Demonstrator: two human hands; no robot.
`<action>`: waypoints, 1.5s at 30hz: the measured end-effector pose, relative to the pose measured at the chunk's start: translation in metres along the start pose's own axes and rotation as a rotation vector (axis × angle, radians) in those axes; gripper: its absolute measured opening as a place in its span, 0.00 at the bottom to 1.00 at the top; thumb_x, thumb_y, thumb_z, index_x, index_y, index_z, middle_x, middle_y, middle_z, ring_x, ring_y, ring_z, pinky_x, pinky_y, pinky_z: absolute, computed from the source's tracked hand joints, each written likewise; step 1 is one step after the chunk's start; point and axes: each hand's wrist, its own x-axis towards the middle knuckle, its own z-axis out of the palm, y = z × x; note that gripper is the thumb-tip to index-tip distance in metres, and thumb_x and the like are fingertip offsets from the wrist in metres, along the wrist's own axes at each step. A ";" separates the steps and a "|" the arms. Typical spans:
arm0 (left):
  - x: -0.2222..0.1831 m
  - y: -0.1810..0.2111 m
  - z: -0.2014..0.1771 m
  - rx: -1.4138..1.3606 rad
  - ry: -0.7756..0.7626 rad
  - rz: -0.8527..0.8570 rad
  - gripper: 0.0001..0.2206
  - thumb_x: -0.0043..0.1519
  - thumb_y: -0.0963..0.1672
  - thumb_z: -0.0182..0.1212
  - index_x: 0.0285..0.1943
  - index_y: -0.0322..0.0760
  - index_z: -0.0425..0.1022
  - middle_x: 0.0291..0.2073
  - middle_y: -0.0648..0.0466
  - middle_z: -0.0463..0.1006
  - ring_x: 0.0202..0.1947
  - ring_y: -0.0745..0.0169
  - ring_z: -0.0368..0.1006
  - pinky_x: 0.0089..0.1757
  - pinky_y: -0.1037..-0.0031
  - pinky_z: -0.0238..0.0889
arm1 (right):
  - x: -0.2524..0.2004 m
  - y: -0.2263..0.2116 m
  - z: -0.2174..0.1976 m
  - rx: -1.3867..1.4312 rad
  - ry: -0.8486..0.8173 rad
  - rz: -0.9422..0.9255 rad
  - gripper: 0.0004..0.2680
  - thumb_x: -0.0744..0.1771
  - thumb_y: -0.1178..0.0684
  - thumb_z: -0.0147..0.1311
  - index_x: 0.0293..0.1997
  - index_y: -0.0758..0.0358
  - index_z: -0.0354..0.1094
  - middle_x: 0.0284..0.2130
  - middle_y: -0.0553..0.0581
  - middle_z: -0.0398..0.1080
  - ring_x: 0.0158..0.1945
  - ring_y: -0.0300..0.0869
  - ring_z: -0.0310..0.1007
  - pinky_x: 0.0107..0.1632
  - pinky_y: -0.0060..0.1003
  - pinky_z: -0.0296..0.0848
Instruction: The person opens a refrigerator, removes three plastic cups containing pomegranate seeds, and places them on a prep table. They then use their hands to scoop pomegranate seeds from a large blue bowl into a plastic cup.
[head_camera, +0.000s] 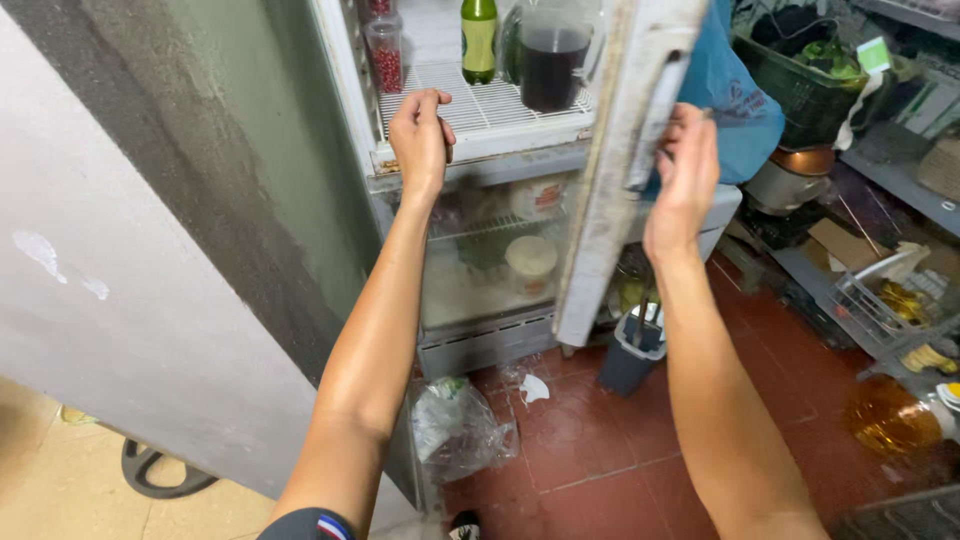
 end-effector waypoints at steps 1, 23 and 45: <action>-0.007 -0.003 0.007 -0.021 -0.035 -0.039 0.13 0.69 0.47 0.52 0.41 0.34 0.79 0.13 0.57 0.68 0.12 0.73 0.59 0.19 0.76 0.50 | -0.002 -0.008 -0.019 0.013 0.029 -0.008 0.20 0.76 0.38 0.37 0.66 0.68 0.61 0.53 0.53 0.66 0.55 0.38 0.62 0.63 0.35 0.62; 0.053 -0.063 0.017 -0.222 -0.081 -0.233 0.16 0.69 0.44 0.49 0.65 0.34 0.66 0.17 0.53 0.71 0.13 0.68 0.64 0.18 0.76 0.56 | 0.026 0.104 0.080 -0.539 -0.024 -0.124 0.10 0.72 0.56 0.49 0.59 0.66 0.71 0.55 0.60 0.74 0.59 0.45 0.73 0.63 0.40 0.69; 0.195 -0.250 -0.037 0.133 0.043 -0.191 0.27 0.63 0.43 0.64 0.73 0.35 0.63 0.59 0.42 0.75 0.55 0.64 0.72 0.50 0.76 0.70 | 0.215 0.628 0.346 -0.265 -0.507 0.570 0.35 0.60 0.48 0.72 0.73 0.62 0.52 0.61 0.65 0.65 0.62 0.50 0.68 0.60 0.41 0.70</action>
